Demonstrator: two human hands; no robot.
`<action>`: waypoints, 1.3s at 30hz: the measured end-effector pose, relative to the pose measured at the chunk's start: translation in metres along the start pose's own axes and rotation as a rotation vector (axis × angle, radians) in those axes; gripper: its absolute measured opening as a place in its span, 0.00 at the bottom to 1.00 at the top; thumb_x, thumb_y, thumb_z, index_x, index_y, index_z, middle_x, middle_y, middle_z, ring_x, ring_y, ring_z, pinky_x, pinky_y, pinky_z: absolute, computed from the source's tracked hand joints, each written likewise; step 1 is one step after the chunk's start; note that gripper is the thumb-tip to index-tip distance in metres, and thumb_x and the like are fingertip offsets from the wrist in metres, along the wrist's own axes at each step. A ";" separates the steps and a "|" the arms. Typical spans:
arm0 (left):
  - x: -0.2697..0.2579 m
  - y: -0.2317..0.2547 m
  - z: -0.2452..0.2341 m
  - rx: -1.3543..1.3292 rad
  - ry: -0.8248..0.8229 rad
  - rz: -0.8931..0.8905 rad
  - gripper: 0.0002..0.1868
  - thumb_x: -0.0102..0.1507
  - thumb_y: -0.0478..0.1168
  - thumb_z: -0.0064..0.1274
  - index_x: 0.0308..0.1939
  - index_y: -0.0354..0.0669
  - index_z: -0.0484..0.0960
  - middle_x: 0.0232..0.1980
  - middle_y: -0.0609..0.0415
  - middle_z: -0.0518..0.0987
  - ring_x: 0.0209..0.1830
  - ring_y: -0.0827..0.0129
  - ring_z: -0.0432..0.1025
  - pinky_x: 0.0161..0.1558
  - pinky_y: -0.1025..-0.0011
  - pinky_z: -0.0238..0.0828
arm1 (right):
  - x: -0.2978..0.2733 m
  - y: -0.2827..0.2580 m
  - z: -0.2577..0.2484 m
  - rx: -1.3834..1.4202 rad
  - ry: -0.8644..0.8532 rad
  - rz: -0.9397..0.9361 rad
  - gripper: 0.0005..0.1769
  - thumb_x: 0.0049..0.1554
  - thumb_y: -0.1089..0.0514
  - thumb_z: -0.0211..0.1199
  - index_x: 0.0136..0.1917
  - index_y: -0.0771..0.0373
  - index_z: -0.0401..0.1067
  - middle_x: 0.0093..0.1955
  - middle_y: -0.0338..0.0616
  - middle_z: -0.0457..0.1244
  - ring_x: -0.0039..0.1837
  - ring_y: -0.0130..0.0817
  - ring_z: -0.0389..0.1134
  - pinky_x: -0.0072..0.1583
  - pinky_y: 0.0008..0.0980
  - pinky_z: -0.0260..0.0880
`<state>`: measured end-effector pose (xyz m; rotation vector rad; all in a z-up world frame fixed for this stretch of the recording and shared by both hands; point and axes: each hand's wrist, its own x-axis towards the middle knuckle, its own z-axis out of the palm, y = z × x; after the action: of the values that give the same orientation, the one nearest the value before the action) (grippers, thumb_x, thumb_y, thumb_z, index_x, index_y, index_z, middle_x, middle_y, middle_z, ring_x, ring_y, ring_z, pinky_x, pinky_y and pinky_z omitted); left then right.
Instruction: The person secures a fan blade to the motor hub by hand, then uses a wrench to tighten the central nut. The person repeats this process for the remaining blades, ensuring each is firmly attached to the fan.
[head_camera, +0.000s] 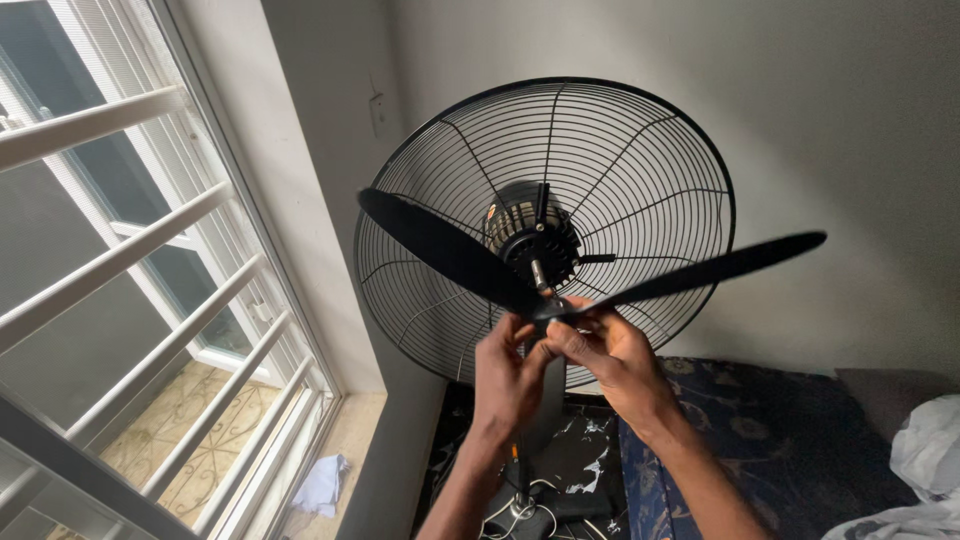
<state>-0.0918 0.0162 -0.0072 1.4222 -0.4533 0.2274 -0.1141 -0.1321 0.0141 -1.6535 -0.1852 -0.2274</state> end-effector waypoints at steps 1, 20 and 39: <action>-0.005 -0.004 0.001 -0.022 0.013 0.035 0.24 0.61 0.27 0.60 0.62 0.36 0.77 0.54 0.53 0.83 0.54 0.67 0.79 0.55 0.68 0.79 | -0.002 0.007 0.001 0.048 -0.016 0.011 0.41 0.52 0.42 0.67 0.70 0.70 0.66 0.53 0.46 0.70 0.56 0.31 0.74 0.60 0.32 0.75; -0.014 -0.028 -0.005 -0.099 0.082 -0.048 0.31 0.60 0.22 0.53 0.67 0.39 0.73 0.48 0.53 0.84 0.48 0.71 0.80 0.52 0.72 0.79 | 0.003 0.042 -0.027 0.401 -0.351 0.065 0.46 0.55 0.31 0.54 0.75 0.65 0.58 0.61 0.47 0.67 0.62 0.35 0.70 0.65 0.39 0.71; 0.002 -0.054 -0.004 -0.176 0.127 -0.068 0.13 0.64 0.22 0.53 0.53 0.27 0.78 0.43 0.47 0.86 0.43 0.70 0.82 0.50 0.72 0.81 | 0.125 0.103 -0.011 0.473 -0.116 0.350 0.29 0.60 0.35 0.54 0.56 0.63 0.68 0.47 0.54 0.71 0.52 0.39 0.72 0.53 0.37 0.73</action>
<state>-0.0662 0.0123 -0.0555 1.2408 -0.3124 0.2165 0.0329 -0.1546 -0.0523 -1.2013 -0.0289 0.1698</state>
